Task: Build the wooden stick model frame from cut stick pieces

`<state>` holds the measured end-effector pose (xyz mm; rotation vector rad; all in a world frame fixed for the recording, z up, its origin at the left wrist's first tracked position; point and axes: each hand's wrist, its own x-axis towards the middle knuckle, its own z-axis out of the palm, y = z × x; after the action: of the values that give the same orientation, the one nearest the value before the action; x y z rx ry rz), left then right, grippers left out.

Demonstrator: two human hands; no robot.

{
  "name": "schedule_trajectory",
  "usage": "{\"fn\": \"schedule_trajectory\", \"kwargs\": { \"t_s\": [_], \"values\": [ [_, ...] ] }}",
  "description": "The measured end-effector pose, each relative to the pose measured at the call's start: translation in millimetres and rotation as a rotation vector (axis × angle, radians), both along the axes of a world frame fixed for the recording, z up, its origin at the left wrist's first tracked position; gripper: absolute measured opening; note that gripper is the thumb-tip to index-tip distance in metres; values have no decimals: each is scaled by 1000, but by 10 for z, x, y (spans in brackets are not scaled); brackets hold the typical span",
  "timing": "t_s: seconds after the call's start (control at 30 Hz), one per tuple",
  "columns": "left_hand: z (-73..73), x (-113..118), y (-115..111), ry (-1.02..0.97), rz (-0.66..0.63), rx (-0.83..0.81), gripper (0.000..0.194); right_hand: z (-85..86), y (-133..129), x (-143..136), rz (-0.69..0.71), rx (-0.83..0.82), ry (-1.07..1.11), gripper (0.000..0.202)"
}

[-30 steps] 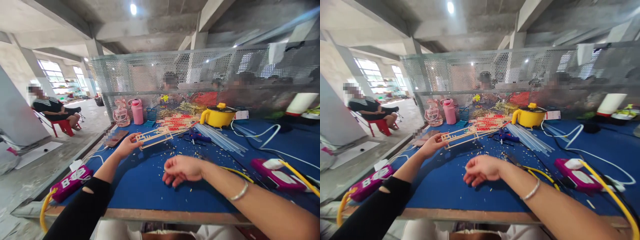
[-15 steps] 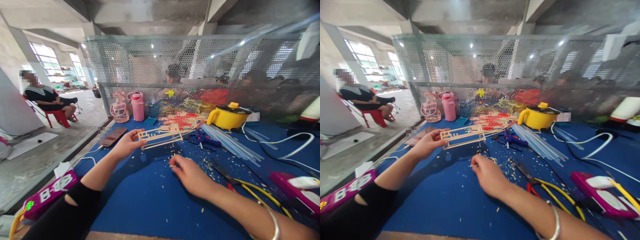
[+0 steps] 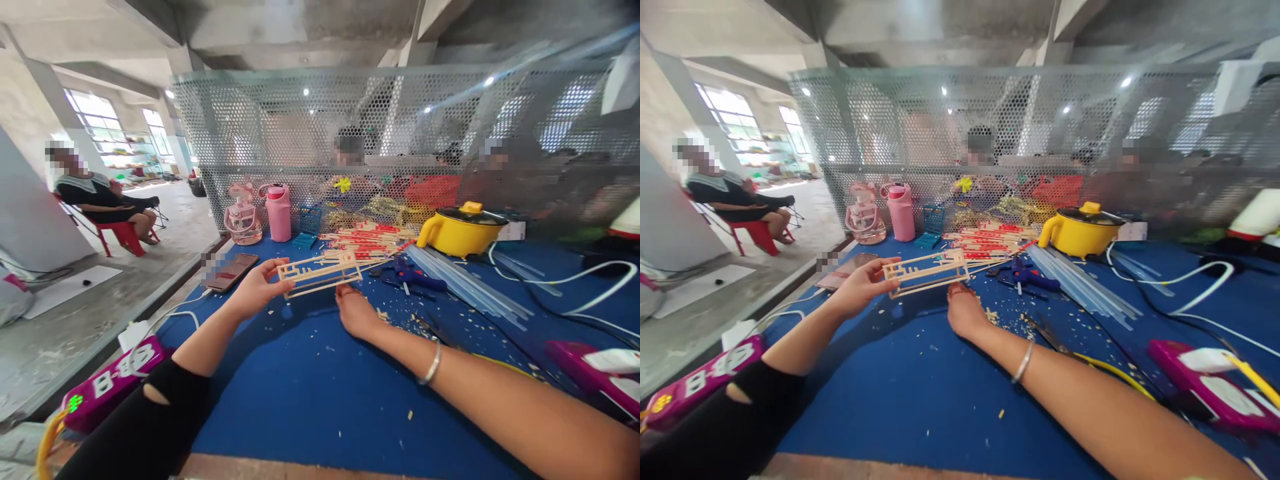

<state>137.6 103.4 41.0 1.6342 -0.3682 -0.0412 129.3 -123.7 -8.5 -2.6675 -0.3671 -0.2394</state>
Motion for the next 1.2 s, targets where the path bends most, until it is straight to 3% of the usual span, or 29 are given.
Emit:
{"fn": "schedule_trajectory", "kwargs": {
  "t_s": [0.13, 0.27, 0.4, 0.63, 0.8, 0.9, 0.97, 1.03, 1.1, 1.2],
  "values": [
    [-67, -14, -60, -67, 1, 93, 49, 155, -463, -400, -15, 18, -13, 14],
    [-185, -2, -108, -154, 14, 125, 35, 296, -617, -747, -39, 38, -86, 16],
    [-268, -15, -138, -210, 14, 145, 31, 417, -525, -844, -17, 89, -85, 18],
    [-305, -5, -119, -325, 51, 234, 30, 613, -181, -738, 104, 211, -3, 17],
    [-381, 90, -42, -365, 33, 357, 29, 541, 21, -659, 140, 330, 48, 16],
    [-332, 66, 11, -387, 19, 418, 49, 414, 72, -630, 146, 434, 70, 11],
    [-242, -2, 31, -414, 103, 384, 62, 337, 66, -613, 144, 524, 94, 9],
    [-145, -105, 4, -420, 273, 293, 56, 291, 41, -596, 131, 634, 124, 11],
    [-85, -234, -104, -384, 400, 213, 37, 281, 17, -584, 110, 756, 158, 15],
    [-103, -448, -418, -290, 306, 212, 26, 306, 9, -587, 91, 908, 200, 22]
  ]
}}
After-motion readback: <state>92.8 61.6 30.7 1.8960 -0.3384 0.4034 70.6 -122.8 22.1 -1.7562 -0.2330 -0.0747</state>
